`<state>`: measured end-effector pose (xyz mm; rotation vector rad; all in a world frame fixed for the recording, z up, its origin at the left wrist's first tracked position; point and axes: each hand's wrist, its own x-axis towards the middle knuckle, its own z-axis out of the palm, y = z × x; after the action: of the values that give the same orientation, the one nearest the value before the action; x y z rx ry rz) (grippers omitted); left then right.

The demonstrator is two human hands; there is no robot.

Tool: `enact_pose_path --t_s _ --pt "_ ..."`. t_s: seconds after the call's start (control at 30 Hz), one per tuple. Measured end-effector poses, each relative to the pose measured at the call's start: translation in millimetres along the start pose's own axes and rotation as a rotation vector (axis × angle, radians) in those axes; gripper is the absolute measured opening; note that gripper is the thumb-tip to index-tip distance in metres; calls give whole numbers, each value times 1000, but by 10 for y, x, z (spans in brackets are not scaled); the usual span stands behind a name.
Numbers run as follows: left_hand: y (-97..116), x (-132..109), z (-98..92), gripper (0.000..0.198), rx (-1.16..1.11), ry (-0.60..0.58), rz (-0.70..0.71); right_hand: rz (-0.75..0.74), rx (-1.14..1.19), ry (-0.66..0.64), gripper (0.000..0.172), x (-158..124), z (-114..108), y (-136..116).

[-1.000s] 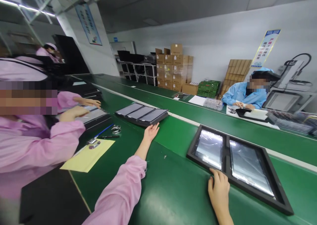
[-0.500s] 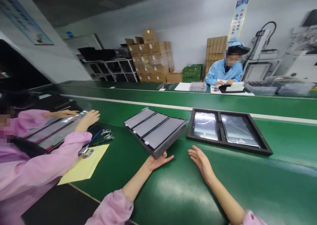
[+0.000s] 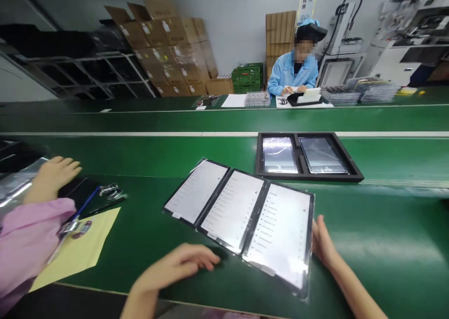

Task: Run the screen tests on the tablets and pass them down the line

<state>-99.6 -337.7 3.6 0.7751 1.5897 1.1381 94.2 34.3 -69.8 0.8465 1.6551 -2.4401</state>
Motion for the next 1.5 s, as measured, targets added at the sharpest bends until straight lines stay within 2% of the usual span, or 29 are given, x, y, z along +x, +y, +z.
enact_pose_path --t_s 0.07,0.13,0.2,0.23,0.3,0.37,0.43,0.47,0.5,0.57,0.67,0.77,0.87,0.93,1.07,1.13,1.2,1.33,1.4,1.5 --pt "75 -42 -456 55 105 457 46 -11 -109 79 101 42 -243 -213" --pt "89 51 -801 58 253 855 36 -82 -229 169 102 99 -396 -441" --pt "78 252 -933 58 482 1103 -8 -189 -397 278 103 137 -477 -626" --pt "74 374 -908 56 615 1161 -8 -226 -513 328 101 141 -501 -693" --pt "73 615 -709 52 854 1154 70 -235 -796 432 92 114 -532 -778" --pt "77 805 -405 47 1010 1042 193 -250 -1078 591 80 55 -534 -804" --pt "72 915 -127 45 1096 922 272 -408 -1299 754 70 -6 -478 -788" --pt "63 942 -25 44 1128 877 291 -538 -1382 777 64 -32 -419 -766" --pt "50 955 44 43 1152 845 298 -672 -1452 743 58 -54 -341 -737" --pt "18 950 100 44 1183 794 293 -864 -1564 545 49 -87 -143 -665" --pt "-7 912 74 46 1205 719 280 -939 -1660 286 44 -127 140 -562" --pt "31 867 60 48 1232 595 321 -949 -1659 204 43 -158 247 -520" --pt "89 838 91 53 1256 487 340 -988 -1602 257 42 -168 157 -545" --pt "104 827 103 62 1250 570 240 -1022 -1558 331 46 -168 48 -579" --pt "77 816 67 77 1140 930 -117 -1031 -1416 479 55 -161 -118 -620" --pt "64 812 40 81 1084 1019 -230 -1010 -1358 526 58 -155 -144 -616" --pt "57 808 21 82 1051 1047 -278 -1001 -1339 538 58 -147 -144 -603" --pt "40 801 6 81 1041 1056 -251 -1014 -1331 549 56 -130 -126 -586" --pt "28 802 16 80 1052 1024 -142 -1028 -1321 568 54 -129 -121 -590" --pt "18 810 78 68 1054 929 102 -1046 -1301 595 53 -136 -119 -603"
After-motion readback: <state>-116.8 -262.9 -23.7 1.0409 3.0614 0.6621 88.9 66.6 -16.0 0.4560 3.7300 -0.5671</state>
